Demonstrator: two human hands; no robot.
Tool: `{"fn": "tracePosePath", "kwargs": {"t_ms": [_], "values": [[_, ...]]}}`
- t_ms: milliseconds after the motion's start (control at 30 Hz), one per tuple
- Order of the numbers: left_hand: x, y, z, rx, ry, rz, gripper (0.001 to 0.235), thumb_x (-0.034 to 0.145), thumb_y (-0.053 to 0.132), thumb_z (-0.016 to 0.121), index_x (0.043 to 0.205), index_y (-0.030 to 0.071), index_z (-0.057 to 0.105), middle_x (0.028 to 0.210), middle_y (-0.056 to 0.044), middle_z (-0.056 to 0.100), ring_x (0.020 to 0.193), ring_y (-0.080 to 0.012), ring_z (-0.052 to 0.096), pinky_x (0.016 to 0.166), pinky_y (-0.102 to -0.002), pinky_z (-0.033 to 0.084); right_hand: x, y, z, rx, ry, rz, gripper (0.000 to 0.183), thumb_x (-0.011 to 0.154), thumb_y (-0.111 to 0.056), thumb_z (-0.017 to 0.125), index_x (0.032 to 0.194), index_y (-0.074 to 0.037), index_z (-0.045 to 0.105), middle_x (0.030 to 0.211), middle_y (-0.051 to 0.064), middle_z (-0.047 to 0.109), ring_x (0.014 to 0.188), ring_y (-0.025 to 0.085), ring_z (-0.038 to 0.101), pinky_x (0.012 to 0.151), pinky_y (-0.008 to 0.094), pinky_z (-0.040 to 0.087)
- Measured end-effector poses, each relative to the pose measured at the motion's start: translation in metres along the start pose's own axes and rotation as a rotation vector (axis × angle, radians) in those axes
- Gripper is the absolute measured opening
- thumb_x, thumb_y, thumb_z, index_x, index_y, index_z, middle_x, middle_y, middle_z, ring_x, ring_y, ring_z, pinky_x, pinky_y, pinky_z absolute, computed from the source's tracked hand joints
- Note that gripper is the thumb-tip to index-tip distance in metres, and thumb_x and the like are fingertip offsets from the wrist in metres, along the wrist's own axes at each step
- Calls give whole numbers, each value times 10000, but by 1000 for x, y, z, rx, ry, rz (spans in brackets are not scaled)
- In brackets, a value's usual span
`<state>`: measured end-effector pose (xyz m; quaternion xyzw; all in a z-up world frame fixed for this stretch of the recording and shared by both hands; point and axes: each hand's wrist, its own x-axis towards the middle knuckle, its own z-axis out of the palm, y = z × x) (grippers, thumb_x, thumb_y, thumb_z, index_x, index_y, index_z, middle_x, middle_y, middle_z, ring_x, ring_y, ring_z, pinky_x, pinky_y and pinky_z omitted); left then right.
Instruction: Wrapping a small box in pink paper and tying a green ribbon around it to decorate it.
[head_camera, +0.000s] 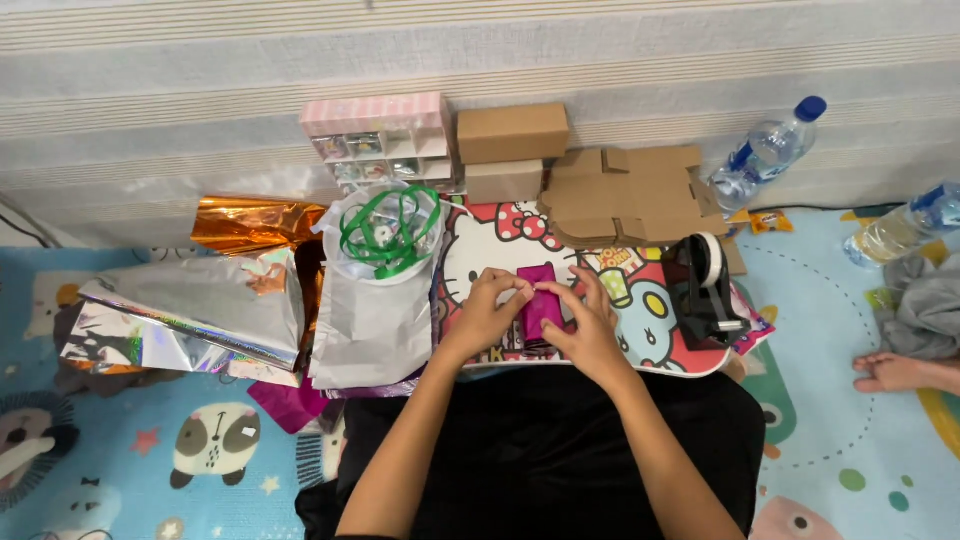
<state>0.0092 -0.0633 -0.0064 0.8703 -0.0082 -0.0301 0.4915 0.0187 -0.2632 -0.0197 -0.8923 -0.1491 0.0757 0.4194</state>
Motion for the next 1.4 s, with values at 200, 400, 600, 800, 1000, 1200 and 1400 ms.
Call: {"fn": "tracePosePath", "kwargs": {"t_ms": [200, 400, 600, 800, 1000, 1200, 1400], "values": [[2, -2, -3, 25, -52, -47, 250, 995, 315, 613, 1155, 165, 732, 1266, -93, 568, 1273, -371, 527, 1024, -603, 416, -1, -1, 1, -1, 5, -5, 602, 812, -327, 699, 1382, -454, 558, 1597, 26, 248, 1514, 367, 152, 1092, 740, 189], [2, -8, 3, 9, -43, -52, 224, 997, 307, 612, 1130, 179, 740, 1240, -83, 573, 1264, -348, 539, 998, -556, 417, -5, -13, -5, 36, -9, -9, 588, 829, -296, 676, 1393, -417, 563, 1587, 72, 263, 1505, 389, 164, 1086, 750, 185], [3, -9, 5, 32, -40, -66, 220, 1006, 328, 611, 1123, 194, 740, 1239, -70, 566, 1261, -335, 531, 1008, -554, 391, -4, -12, -5, 35, -7, -12, 595, 827, -292, 676, 1400, -405, 558, 1584, 83, 275, 1504, 395, 178, 1084, 751, 192], [-7, 14, -2, 115, -27, -52, 200, 1001, 332, 610, 1099, 204, 727, 1219, -58, 552, 1243, -322, 518, 1029, -557, 361, -4, -8, -2, 37, -3, -23, 596, 832, -282, 669, 1403, -404, 553, 1574, 75, 285, 1494, 386, 197, 1082, 743, 206], [-11, 24, -3, 197, 7, -24, 181, 996, 342, 619, 1061, 209, 723, 1172, -41, 548, 1229, -321, 514, 1043, -591, 325, -4, -7, -1, 30, 2, -31, 601, 827, -291, 670, 1405, -405, 551, 1571, 68, 291, 1492, 373, 205, 1083, 739, 217], [-13, 30, 1, 329, 81, 16, 154, 975, 321, 627, 996, 198, 718, 1112, -35, 535, 1217, -312, 488, 1035, -600, 285, -5, -8, -1, 20, -3, -29, 606, 830, -296, 664, 1411, -417, 544, 1570, 56, 288, 1486, 358, 215, 1086, 733, 215], [-16, 36, 1, 409, 131, 58, 160, 959, 315, 642, 966, 168, 705, 1100, -47, 545, 1204, -315, 474, 1039, -612, 284, -5, -7, -1, 25, -5, -27, 595, 847, -283, 660, 1417, -402, 537, 1566, 60, 294, 1476, 359, 231, 1084, 735, 218]]}}
